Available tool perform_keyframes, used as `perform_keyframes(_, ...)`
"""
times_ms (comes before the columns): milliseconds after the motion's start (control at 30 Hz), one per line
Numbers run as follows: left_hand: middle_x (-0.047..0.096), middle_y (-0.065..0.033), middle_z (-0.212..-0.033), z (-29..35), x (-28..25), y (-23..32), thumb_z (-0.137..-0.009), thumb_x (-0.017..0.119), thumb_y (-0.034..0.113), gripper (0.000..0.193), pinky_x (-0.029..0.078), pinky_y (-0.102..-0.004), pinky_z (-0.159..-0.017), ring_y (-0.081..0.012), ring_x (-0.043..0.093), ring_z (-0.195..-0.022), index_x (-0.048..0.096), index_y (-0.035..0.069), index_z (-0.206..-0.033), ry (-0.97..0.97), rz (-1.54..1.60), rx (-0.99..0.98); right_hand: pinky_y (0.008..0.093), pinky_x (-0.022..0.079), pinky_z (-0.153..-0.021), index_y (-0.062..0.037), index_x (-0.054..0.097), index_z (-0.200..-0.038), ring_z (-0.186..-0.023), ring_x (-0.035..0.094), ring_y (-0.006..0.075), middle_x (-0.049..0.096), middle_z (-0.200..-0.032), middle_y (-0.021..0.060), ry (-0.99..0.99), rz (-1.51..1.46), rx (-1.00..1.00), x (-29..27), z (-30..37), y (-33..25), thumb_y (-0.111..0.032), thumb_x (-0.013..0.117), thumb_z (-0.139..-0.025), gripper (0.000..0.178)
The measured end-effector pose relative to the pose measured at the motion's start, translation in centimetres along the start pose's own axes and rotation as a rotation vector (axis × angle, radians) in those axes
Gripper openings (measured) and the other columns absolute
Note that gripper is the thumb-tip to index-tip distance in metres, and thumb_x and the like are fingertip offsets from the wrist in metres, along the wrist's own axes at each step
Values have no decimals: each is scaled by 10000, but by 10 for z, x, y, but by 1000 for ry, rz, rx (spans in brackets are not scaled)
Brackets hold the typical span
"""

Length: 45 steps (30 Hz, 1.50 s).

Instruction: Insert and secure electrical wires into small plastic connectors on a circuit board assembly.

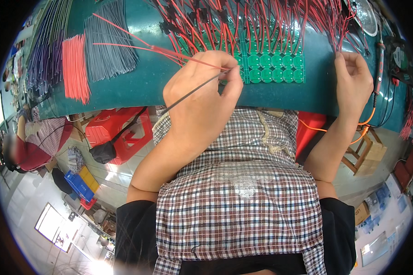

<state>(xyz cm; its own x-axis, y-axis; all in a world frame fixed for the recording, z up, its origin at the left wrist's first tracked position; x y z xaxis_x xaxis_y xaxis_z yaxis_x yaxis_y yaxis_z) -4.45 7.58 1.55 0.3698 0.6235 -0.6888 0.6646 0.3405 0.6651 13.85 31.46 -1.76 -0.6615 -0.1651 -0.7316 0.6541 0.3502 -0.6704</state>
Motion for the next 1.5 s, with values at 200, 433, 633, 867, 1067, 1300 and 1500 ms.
perform_keyframes(200, 679, -29, -769, -1, 1, 1, -735, 779, 27, 168, 505, -290, -551, -165, 685, -644, 648, 75, -828, 39, -21, 13, 228, 482, -629, 19, 702, -913, -621, 582, 64, 671, -718, 23, -1, -15, 7, 0, 0, 1, -142, 716, -856, 171)
perform_keyframes(433, 691, -27, -765, -2, -1, 0, -729, 784, 25, 171, 514, -286, -549, -163, 682, -629, 644, 47, -826, 22, -24, 7, 232, 483, -633, 17, 702, -912, -624, 584, 66, 672, -718, 24, 0, -18, -2, 0, 0, 1, -143, 718, -854, 171)
perform_keyframes(633, 689, -31, -761, -3, -1, 0, -725, 784, 25, 179, 515, -289, -552, -168, 681, -631, 640, 45, -830, 28, -41, 9, 231, 478, -629, 16, 704, -912, -623, 583, 66, 670, -711, 26, -5, -22, 4, 1, -1, 2, -144, 719, -851, 172)
perform_keyframes(867, 685, -33, -754, -4, 1, 2, -719, 786, 29, 196, 513, -298, -553, -176, 679, -636, 643, 51, -850, 30, -46, 35, 231, 476, -624, 16, 701, -916, -622, 581, 63, 672, -713, 26, -2, -11, 9, -3, -1, 0, -146, 719, -852, 175)
perform_keyframes(1067, 724, -78, -851, -5, 1, 5, -802, 776, 29, 147, 579, -245, -608, -127, 712, -699, 694, 12, -922, -88, -80, -43, 219, 457, -598, 15, 722, -969, -625, 568, 56, 660, -719, 18, 89, -203, 22, -18, 7, -4, -102, 694, -869, 155)
perform_keyframes(1300, 725, -77, -825, -2, -5, 5, -830, 756, 44, 106, 577, -250, -608, -139, 714, -702, 712, 19, -923, -79, -133, -58, 165, 384, -572, 22, 721, -890, -643, 521, 20, 620, -757, -30, 139, -267, -108, -45, 13, -21, -52, 778, -844, 104)
perform_keyframes(1500, 726, -87, -813, -9, -11, 16, -842, 755, 48, 88, 560, -255, -575, -136, 705, -663, 719, 25, -919, -108, -81, -54, 171, 389, -549, 24, 646, -828, -602, 508, 13, 618, -731, -29, -25, -262, -7, -54, 14, -24, -12, 746, -836, 107)
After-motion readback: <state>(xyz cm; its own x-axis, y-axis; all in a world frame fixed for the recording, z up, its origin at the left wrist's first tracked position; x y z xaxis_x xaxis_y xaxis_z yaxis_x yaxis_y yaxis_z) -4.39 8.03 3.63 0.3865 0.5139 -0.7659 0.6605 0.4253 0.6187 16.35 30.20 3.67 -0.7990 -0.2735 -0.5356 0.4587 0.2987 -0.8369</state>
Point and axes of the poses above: each hand's wrist, its own z-axis away from the middle knuckle, its own x-axis out of the palm, y = z × x, the point moved 8 cm from there along -z, towards the middle knuckle
